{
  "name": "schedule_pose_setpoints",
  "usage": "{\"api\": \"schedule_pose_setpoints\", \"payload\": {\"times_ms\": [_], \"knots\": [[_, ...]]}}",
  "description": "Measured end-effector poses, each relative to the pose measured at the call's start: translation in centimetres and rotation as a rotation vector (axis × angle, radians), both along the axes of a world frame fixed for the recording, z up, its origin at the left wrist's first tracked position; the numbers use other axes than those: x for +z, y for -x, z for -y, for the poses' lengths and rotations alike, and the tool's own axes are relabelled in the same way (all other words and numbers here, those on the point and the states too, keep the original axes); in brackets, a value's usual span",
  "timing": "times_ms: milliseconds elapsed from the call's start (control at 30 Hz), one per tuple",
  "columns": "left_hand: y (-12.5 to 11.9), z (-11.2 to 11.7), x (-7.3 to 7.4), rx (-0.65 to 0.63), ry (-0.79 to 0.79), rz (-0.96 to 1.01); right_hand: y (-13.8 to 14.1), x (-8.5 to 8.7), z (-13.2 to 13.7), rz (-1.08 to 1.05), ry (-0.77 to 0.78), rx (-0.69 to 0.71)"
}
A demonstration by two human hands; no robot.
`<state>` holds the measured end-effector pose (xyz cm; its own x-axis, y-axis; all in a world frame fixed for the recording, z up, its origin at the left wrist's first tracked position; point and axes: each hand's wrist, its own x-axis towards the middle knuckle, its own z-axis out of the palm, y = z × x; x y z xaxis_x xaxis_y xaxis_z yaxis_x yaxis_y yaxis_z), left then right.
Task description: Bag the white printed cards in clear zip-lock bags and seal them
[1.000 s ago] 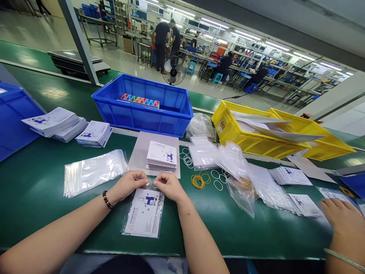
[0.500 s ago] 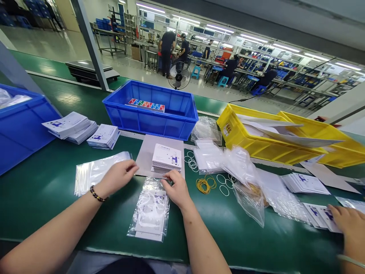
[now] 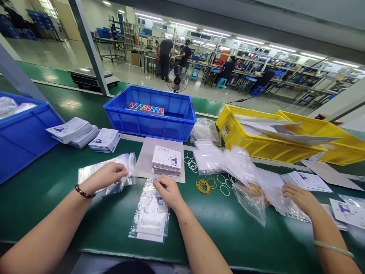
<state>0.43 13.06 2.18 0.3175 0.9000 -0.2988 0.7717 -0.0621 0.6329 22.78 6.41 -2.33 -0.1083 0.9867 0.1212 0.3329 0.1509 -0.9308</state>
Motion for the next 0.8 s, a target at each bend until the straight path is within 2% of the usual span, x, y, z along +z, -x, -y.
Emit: {"api": "schedule_pose_setpoints", "payload": {"times_ms": [67, 133, 167, 233, 300, 367, 467, 533, 667, 800], "knots": [[-1.9, 1.4, 0.1, -0.074, 0.043, 0.075, 0.6, -0.6, 0.0, -0.154, 0.144, 0.021], [-3.8, 2.6, -0.2, -0.127, -0.008, 0.093, 1.0, -1.2, 0.1, -0.191, 0.212, -0.015], [-4.6, 3.0, -0.4, -0.142, -0.042, 0.100, 1.1, -1.4, 0.2, -0.144, 0.186, -0.056], [-5.9, 3.3, -1.0, -0.146, -0.085, 0.151, 1.1, -1.5, 0.4, 0.031, 0.039, -0.136], [-6.7, 3.2, -1.7, -0.103, -0.024, 0.278, 0.9, -1.3, 0.5, 0.214, -0.144, -0.164], [-7.3, 3.0, -2.2, 0.008, 0.142, 0.475, 0.7, -1.1, 0.6, 0.340, -0.287, -0.150], [-7.8, 2.7, -3.0, 0.204, 0.396, 0.746, 0.6, -1.0, 0.6, 0.434, -0.392, -0.117], [-7.9, 2.8, -3.3, 0.264, 0.474, 0.827, 0.7, -1.1, 0.6, 0.452, -0.415, -0.099], [-8.0, 2.9, -3.5, 0.303, 0.535, 0.900, 0.9, -1.0, 0.6, 0.435, -0.425, -0.094], [-8.0, 3.2, -4.1, 0.286, 0.443, 0.912, 1.1, -0.4, 0.6, 0.294, -0.295, -0.091]]}}
